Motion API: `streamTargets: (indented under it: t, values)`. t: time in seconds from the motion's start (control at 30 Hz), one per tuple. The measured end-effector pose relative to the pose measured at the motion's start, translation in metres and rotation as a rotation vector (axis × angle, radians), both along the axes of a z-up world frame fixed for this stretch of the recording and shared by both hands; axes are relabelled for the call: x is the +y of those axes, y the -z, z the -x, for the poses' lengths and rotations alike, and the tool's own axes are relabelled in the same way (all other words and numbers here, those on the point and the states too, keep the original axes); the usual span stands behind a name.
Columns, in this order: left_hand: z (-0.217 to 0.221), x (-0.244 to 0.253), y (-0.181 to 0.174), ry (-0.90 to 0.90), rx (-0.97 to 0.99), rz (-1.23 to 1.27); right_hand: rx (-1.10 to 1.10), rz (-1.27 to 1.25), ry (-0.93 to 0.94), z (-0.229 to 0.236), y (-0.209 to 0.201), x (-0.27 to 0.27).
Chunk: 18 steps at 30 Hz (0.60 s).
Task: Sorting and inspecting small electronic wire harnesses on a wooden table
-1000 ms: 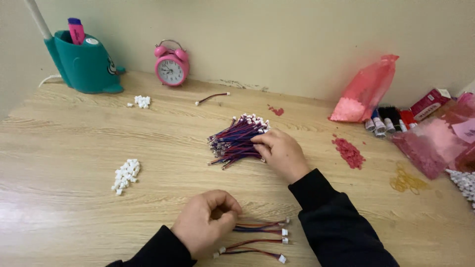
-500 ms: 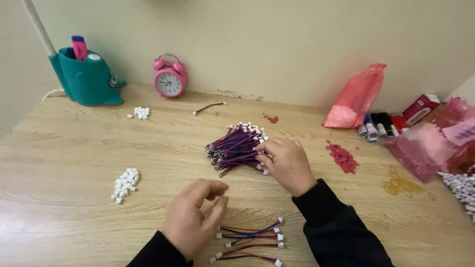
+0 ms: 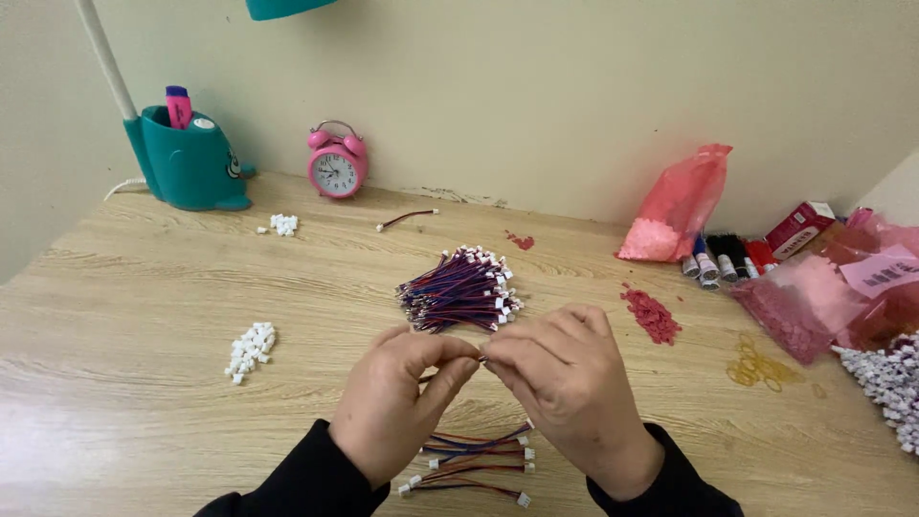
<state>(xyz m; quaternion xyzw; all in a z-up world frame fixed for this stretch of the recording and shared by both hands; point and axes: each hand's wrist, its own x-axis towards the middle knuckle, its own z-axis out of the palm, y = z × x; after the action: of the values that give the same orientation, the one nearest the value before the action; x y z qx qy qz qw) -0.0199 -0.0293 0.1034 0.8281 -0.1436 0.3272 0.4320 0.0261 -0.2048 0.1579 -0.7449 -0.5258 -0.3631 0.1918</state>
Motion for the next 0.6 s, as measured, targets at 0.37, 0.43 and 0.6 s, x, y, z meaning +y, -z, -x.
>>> streamTargets:
  t: [0.37, 0.43, 0.6]
  values:
    - [-0.003, -0.001, 0.019, 0.147, 0.361, 0.39, 0.761, -0.094, -0.06, -0.004, 0.015, -0.007]
    - [-0.003, -0.005, 0.022, 0.128, 0.349, 0.34, 1.052, -0.125, -0.061, -0.005, 0.017, -0.006]
    - [-0.004, -0.004, 0.032, 0.058, 0.311, 0.272, 0.993, -0.111, -0.011, -0.006, 0.026, 0.001]
